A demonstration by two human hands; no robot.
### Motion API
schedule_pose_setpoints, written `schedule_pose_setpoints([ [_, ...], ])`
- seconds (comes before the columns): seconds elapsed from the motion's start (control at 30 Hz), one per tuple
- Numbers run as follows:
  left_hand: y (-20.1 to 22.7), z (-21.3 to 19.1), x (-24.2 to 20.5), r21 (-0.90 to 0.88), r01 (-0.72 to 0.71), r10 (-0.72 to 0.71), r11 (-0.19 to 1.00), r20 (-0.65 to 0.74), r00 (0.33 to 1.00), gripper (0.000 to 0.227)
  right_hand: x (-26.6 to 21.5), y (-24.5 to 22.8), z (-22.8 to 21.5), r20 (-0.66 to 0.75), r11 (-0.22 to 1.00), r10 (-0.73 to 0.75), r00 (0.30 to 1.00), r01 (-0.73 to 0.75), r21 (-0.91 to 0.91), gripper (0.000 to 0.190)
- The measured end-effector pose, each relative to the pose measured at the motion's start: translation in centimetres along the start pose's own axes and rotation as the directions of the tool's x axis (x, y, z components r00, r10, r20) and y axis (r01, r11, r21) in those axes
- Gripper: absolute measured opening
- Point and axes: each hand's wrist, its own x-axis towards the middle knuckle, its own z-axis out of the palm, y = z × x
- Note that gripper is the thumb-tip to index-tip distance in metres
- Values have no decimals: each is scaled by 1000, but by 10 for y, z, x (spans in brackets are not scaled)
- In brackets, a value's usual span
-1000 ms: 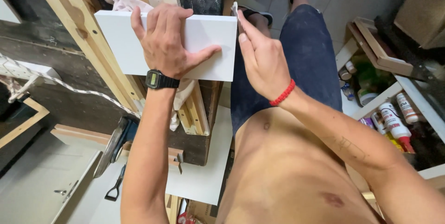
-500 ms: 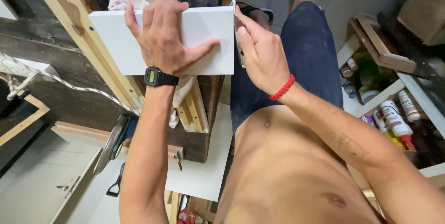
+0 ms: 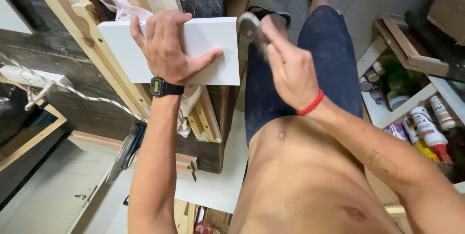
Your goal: Trimming excess edge banding from a white board using a utility knife and smoothing the edges with a sanding disc.
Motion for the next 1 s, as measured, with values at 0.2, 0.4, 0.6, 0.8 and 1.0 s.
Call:
schedule_pose_setpoints([
  [0.2, 6, -6, 6, -21, 21, -20, 1000, 30, 999, 83, 31, 7, 26, -102, 988, -140, 985, 145, 50, 55],
  [0.4, 2, -6, 4, -10, -74, 74, 997, 46, 996, 79, -5, 7, 23, 16, 991, -92, 996, 90, 97, 49],
  [0.6, 0, -5, 3, -38, -23, 25, 999, 41, 999, 80, 9, 20, -3, -75, 993, -107, 991, 110, 35, 50],
  [0.8, 0, -6, 6, -23, -50, 50, 998, 28, 998, 79, 43, 11, -9, 126, 899, -413, 902, 426, -106, 47],
  [1.0, -3, -7, 8, -27, -82, 84, 996, 79, 993, 80, 40, 40, -30, 216, 908, -370, 904, 401, -123, 42],
])
